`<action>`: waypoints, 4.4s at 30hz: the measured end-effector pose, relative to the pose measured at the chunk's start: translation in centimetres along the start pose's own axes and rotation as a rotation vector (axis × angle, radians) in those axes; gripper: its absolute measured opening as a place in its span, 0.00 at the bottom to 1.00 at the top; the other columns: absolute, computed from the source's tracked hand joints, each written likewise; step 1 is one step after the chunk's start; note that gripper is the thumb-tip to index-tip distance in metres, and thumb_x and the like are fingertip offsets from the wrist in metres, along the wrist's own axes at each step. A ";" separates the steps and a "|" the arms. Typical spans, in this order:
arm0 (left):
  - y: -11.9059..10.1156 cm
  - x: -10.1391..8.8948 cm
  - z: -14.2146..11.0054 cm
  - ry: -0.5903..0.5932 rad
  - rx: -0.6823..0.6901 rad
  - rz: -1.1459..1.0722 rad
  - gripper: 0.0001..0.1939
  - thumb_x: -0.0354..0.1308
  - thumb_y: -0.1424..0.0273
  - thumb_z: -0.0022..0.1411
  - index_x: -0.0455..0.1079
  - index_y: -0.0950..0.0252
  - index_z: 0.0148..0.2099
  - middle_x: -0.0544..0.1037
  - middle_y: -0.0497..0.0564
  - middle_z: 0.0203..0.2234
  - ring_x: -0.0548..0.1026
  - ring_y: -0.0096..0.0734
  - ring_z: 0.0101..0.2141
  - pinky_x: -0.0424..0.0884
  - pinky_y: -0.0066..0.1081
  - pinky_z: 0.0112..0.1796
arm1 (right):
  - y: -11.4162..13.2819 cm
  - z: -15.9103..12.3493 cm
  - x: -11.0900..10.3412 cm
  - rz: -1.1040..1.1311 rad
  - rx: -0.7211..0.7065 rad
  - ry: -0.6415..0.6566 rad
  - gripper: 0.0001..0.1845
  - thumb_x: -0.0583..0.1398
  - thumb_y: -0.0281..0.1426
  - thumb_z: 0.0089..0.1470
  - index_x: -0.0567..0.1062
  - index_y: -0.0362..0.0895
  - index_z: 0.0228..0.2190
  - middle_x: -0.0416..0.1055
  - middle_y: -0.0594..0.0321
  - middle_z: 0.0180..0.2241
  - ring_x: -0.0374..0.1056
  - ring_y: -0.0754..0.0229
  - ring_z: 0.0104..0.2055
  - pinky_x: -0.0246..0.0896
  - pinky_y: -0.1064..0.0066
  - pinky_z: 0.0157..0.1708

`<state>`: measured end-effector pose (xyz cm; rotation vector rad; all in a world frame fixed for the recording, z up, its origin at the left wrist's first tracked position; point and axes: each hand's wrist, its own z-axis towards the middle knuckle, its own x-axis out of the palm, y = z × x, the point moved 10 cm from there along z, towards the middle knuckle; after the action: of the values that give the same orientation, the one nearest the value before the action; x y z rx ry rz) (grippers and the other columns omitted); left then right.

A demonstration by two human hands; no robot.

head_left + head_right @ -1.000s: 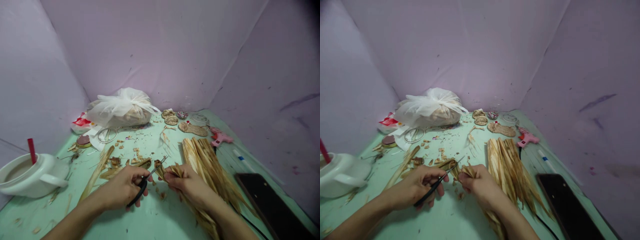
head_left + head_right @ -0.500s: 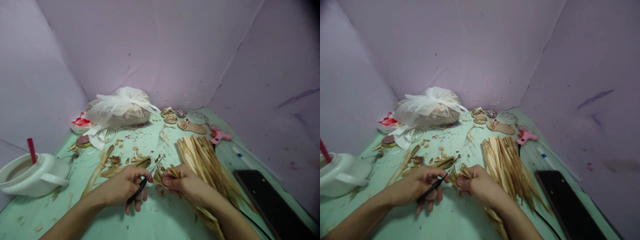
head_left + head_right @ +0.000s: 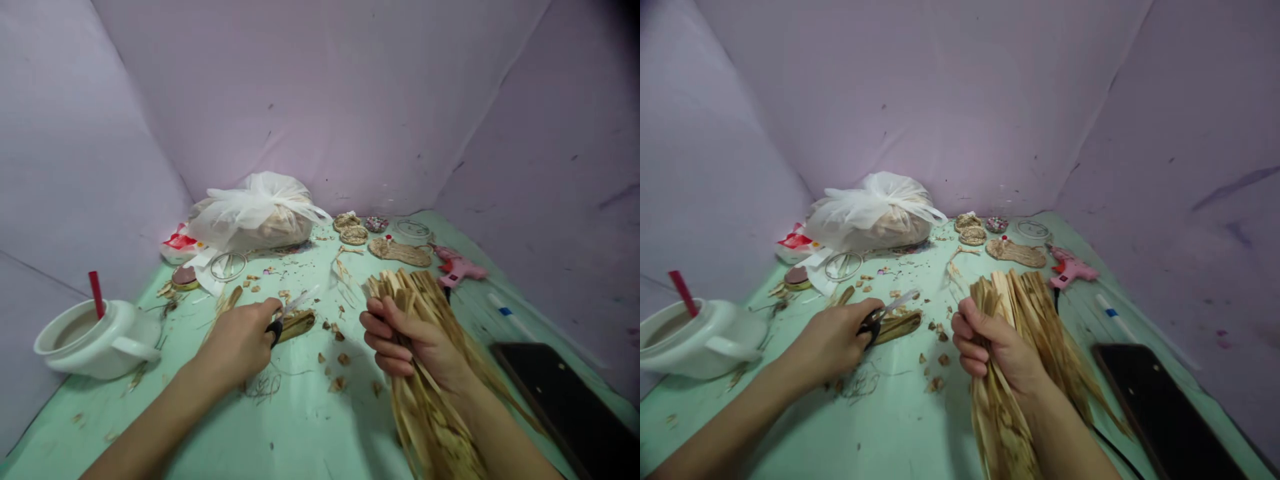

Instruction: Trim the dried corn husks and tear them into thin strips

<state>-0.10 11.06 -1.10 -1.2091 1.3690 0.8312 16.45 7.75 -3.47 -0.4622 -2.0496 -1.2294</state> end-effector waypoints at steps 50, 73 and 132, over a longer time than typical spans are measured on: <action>-5.3 0.9 -3.7 0.478 0.248 -0.703 0.11 0.51 0.63 0.54 0.67 0.63 0.36 0.68 0.45 0.25 0.63 0.27 0.26 0.58 0.23 0.28 | 1.0 0.1 -3.1 -0.363 -0.215 -0.368 0.18 0.69 0.33 0.32 0.68 0.42 0.25 0.68 0.67 0.20 0.66 0.63 0.23 0.56 0.75 0.21; -4.9 5.9 -3.0 0.643 -0.020 -1.055 0.19 0.49 0.75 0.39 0.63 0.64 0.39 0.70 0.47 0.26 0.66 0.24 0.20 0.60 0.22 0.16 | 0.9 0.1 -0.9 -0.721 -0.149 -0.286 0.11 0.66 0.34 0.31 0.72 0.41 0.17 0.68 0.64 0.17 0.61 0.64 0.22 0.55 0.72 0.25; 1.2 0.6 -1.3 -0.010 -0.270 -1.267 0.22 0.60 0.69 0.38 0.62 0.64 0.40 0.67 0.41 0.18 0.59 0.19 0.16 0.51 0.21 0.17 | -2.4 0.1 -1.7 -0.311 -0.050 -0.321 0.22 0.68 0.38 0.34 0.73 0.39 0.32 0.71 0.62 0.27 0.50 0.74 0.18 0.47 0.80 0.16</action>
<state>-1.56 9.98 -1.61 -1.8998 0.2631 0.0843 16.12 6.70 -6.18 -0.3937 -2.4367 -1.4677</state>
